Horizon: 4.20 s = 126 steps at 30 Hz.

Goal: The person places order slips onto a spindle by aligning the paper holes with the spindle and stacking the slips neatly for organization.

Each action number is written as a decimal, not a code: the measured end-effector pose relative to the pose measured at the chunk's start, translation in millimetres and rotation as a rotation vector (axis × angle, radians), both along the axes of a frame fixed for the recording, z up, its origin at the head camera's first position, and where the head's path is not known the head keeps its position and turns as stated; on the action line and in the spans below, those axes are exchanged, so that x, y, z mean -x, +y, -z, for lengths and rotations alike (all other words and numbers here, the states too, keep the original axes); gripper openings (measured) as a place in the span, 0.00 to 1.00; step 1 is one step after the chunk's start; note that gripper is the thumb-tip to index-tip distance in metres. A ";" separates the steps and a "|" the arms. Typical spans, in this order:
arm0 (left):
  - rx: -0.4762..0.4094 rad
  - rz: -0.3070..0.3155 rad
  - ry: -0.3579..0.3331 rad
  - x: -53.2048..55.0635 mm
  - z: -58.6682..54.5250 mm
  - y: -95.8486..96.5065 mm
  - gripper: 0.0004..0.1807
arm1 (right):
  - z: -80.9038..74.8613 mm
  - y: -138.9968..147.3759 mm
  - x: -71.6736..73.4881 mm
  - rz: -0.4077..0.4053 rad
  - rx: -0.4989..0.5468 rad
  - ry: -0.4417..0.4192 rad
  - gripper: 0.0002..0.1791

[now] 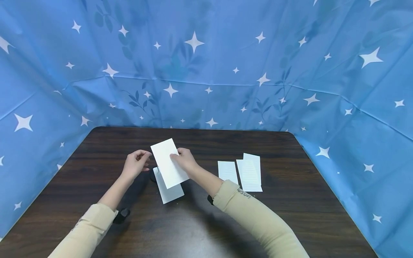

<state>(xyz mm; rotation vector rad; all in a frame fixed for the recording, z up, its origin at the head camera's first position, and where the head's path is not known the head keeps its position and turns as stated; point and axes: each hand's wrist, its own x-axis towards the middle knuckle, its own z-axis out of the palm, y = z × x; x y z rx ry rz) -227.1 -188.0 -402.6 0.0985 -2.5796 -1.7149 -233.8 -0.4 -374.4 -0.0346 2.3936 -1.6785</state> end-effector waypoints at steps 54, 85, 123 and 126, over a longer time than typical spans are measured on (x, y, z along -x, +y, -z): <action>0.176 -0.158 0.297 6.4 -9.4 23.1 0.13 | -1.0 -19.6 9.8 0.019 0.037 0.015 0.15; -0.139 -0.162 -0.056 7.7 -22.2 18.0 0.16 | 1.2 -23.1 14.0 0.021 -0.117 0.055 0.14; -0.182 -0.131 -0.097 5.5 23.4 9.5 0.15 | 49.5 -11.4 11.3 0.148 -0.063 0.042 0.08; -0.194 -0.134 -0.114 6.7 24.8 6.6 0.15 | 52.1 -8.5 10.6 0.154 -0.072 0.025 0.09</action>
